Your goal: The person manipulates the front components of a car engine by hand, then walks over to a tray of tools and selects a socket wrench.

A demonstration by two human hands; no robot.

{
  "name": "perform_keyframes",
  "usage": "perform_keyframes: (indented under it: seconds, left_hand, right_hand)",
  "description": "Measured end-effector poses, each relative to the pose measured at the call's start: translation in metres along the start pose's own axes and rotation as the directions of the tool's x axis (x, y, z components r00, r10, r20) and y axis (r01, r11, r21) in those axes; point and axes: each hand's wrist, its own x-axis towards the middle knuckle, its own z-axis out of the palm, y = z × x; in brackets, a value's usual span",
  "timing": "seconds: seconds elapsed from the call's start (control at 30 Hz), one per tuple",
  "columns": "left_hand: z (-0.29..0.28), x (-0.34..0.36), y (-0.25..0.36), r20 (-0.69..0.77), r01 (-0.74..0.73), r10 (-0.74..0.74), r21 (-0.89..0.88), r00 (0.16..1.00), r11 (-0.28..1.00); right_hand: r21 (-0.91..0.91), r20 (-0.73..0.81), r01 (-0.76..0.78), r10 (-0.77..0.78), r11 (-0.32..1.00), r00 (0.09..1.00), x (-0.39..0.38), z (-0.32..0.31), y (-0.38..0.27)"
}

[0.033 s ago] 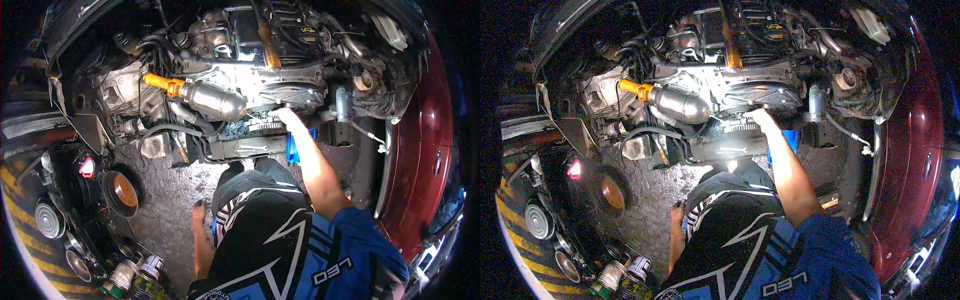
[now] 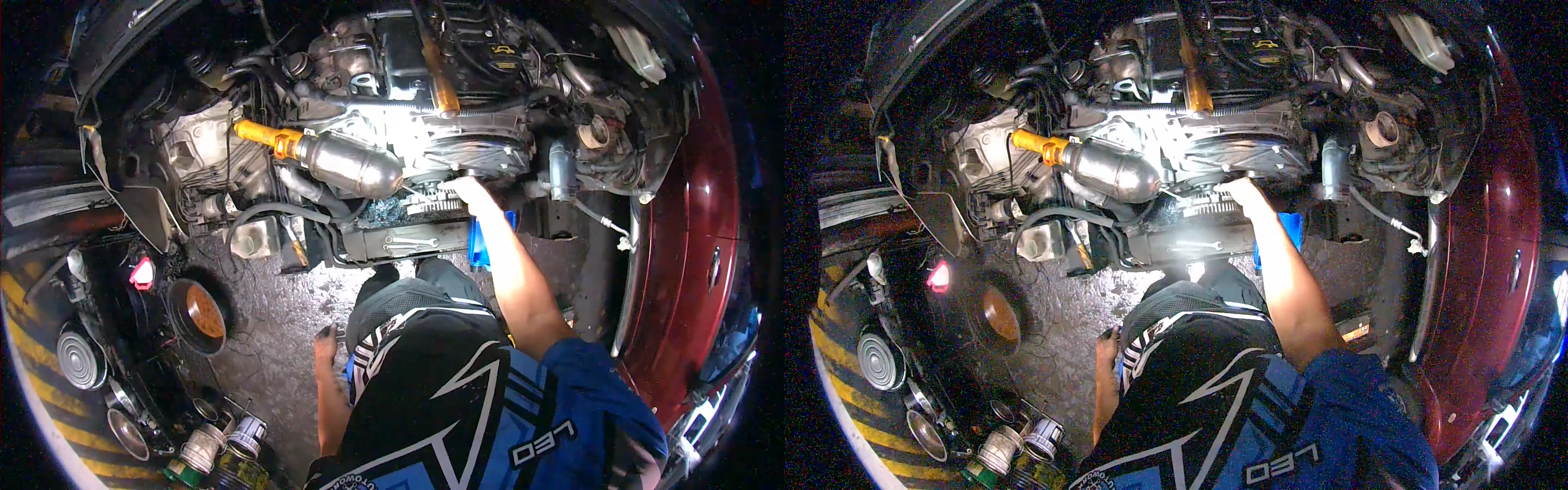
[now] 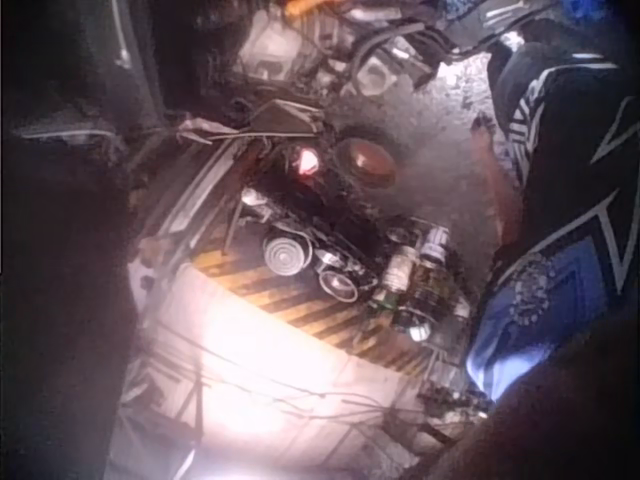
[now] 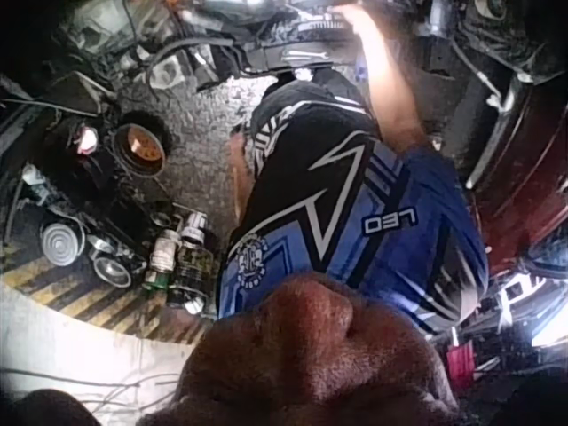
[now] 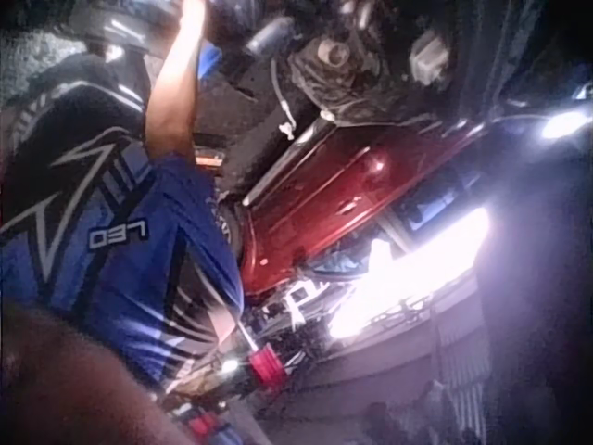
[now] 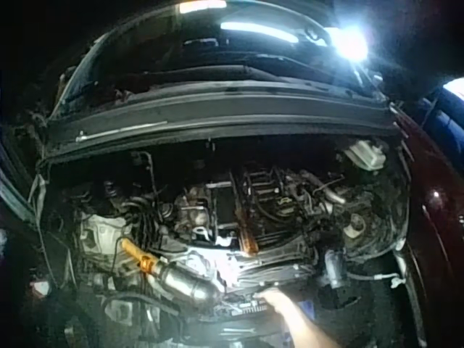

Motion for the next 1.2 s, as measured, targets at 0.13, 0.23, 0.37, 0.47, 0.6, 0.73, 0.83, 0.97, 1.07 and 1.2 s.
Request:
perform_keyframes:
  seconds: [0.13, 0.23, 0.37, 0.47, 0.6, 0.73, 0.83, 0.97, 1.07, 1.2]
  left_hand:
    - [0.0, -0.003, 0.012, 0.029, 0.064, -0.061, -0.129, 0.998, 0.99]
    - [0.001, -0.004, 0.014, 0.019, 0.047, -0.045, -0.128, 0.999, 0.991]
    - [-0.001, -0.005, 0.018, 0.063, 0.054, -0.044, -0.173, 0.997, 0.983]
    - [-0.003, -0.007, 0.018, 0.044, 0.015, -0.008, -0.155, 0.999, 0.988]
    - [0.001, -0.002, 0.017, 0.062, 0.014, -0.003, -0.183, 0.998, 0.983]
    - [0.002, 0.004, 0.009, 0.023, -0.012, 0.015, -0.132, 1.0, 0.991]
    - [-0.001, 0.003, 0.007, 0.013, 0.011, -0.009, -0.174, 1.0, 0.985]
    - [0.003, 0.006, 0.017, 0.089, 0.086, -0.063, -0.288, 0.994, 0.954]
    - [0.0, 0.006, -0.006, 0.049, 0.101, -0.092, -0.252, 0.995, 0.962]
    - [0.004, 0.003, 0.0, 0.065, 0.069, -0.058, -0.181, 0.996, 0.981]
  right_hand:
    - [0.124, -0.019, -0.073, 0.076, 0.99, 0.997, -0.006, -0.001, -0.003]
    - [0.038, 0.023, -0.021, 0.02, 0.999, 1.0, -0.004, -0.003, -0.004]
    - [0.029, -0.016, -0.043, 0.043, 0.999, 0.999, 0.0, 0.0, 0.0]
    - [0.19, 0.037, -0.085, 0.08, 0.978, 0.996, -0.003, 0.004, -0.003]
    - [-0.016, 0.012, -0.018, 0.018, 1.0, 1.0, 0.003, -0.008, 0.004]
    - [-0.016, 0.035, -0.003, 0.004, 1.0, 0.999, -0.006, 0.0, -0.008]
    - [-0.225, 0.051, 0.044, -0.033, 0.973, 0.998, -0.021, 0.003, -0.026]
    - [-0.365, -0.034, 0.166, -0.191, 0.916, 0.981, -0.014, -0.031, -0.003]
    - [-0.274, -0.025, 0.063, -0.073, 0.96, 0.997, -0.031, -0.012, -0.027]
    - [-0.066, -0.102, 0.092, -0.099, 0.994, 0.99, -0.045, -0.028, -0.015]
